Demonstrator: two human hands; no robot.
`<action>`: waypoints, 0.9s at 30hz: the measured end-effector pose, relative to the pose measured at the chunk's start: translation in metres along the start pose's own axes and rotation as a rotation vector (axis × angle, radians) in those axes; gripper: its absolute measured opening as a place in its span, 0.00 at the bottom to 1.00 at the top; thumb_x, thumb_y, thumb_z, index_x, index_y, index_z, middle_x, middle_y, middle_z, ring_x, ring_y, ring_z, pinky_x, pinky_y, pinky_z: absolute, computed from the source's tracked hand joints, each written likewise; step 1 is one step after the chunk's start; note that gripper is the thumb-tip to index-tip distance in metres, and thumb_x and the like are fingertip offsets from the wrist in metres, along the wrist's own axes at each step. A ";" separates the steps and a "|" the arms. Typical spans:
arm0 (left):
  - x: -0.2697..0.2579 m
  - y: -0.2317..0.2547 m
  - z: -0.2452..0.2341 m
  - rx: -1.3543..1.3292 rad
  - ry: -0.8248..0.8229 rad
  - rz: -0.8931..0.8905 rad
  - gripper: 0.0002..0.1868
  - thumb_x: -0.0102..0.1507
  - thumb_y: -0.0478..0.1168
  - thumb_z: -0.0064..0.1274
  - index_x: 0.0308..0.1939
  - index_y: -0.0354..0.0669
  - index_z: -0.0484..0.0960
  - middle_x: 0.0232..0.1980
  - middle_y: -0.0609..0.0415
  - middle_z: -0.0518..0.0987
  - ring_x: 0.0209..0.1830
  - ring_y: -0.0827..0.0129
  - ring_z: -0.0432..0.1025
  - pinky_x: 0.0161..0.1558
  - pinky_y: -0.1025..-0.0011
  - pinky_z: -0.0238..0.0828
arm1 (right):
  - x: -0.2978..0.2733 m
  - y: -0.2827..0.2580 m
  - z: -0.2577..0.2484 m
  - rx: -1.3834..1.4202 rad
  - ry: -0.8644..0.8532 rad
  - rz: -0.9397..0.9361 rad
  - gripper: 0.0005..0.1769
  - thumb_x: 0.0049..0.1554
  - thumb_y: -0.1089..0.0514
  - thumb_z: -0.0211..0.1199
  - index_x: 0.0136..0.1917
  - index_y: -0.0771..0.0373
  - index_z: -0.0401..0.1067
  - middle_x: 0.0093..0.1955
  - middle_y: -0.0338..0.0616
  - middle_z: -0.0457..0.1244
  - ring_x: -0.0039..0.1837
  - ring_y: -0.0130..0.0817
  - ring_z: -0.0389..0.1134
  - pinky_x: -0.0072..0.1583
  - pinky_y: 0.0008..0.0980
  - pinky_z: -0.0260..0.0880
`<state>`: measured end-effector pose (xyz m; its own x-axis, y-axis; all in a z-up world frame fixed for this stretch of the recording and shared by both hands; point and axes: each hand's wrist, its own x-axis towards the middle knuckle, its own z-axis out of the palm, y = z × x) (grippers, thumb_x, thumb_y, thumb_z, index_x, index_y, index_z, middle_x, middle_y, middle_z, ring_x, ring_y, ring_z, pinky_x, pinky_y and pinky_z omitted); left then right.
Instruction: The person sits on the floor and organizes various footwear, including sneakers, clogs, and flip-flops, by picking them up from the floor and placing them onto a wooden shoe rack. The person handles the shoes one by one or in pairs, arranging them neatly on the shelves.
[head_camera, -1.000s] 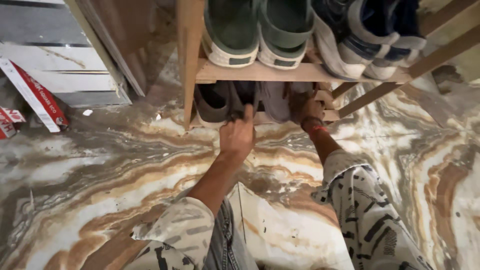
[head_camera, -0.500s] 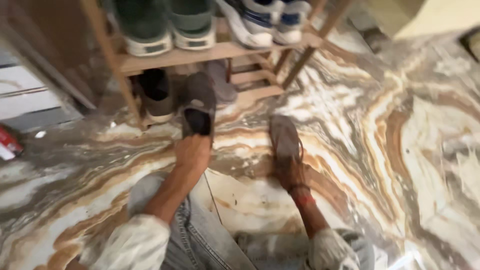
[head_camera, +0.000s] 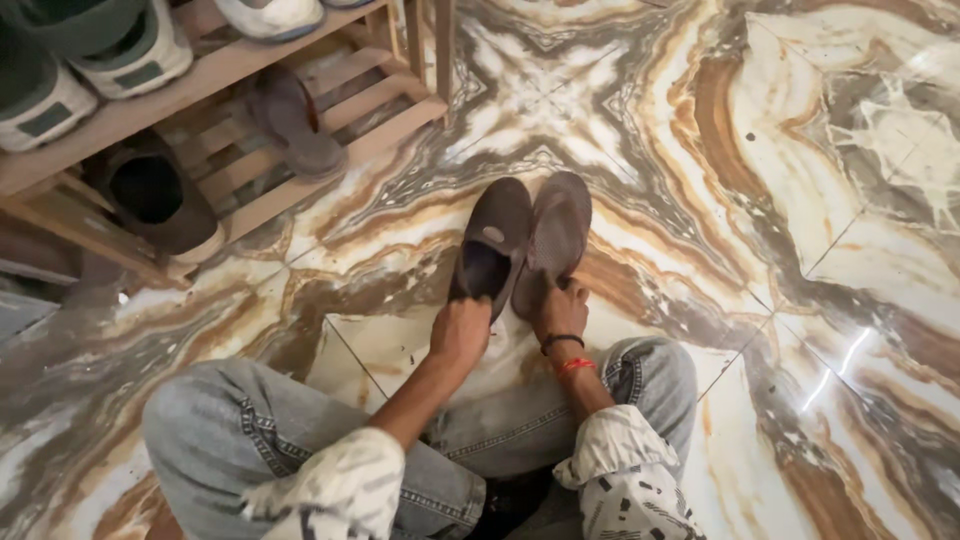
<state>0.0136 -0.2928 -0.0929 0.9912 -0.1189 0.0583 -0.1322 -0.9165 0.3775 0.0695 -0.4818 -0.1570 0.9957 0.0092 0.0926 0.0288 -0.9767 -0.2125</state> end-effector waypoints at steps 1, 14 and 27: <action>0.012 0.002 -0.003 -0.018 -0.042 0.005 0.07 0.59 0.34 0.51 0.37 0.37 0.82 0.32 0.37 0.83 0.35 0.45 0.81 0.37 0.53 0.79 | 0.002 0.005 0.001 -0.002 0.006 0.018 0.31 0.52 0.61 0.63 0.69 0.44 0.69 0.66 0.54 0.62 0.65 0.61 0.62 0.58 0.50 0.72; 0.045 0.005 -0.019 -0.272 -0.141 -0.088 0.37 0.58 0.38 0.59 0.69 0.35 0.61 0.49 0.29 0.78 0.46 0.37 0.77 0.50 0.47 0.75 | 0.013 0.002 -0.022 0.167 -0.031 0.124 0.18 0.57 0.54 0.60 0.61 0.43 0.75 0.70 0.45 0.61 0.67 0.58 0.59 0.61 0.52 0.65; -0.016 -0.230 -0.212 -0.163 0.711 -0.689 0.31 0.61 0.45 0.58 0.65 0.40 0.66 0.35 0.38 0.83 0.36 0.38 0.78 0.39 0.44 0.74 | 0.018 -0.138 -0.079 0.372 0.270 -0.613 0.06 0.54 0.62 0.65 0.47 0.60 0.75 0.46 0.49 0.65 0.51 0.50 0.65 0.54 0.45 0.66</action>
<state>0.0261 0.0003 0.0150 0.6235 0.7228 0.2980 0.4167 -0.6297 0.6556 0.0760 -0.3638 -0.0489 0.7373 0.4266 0.5238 0.6445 -0.6767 -0.3560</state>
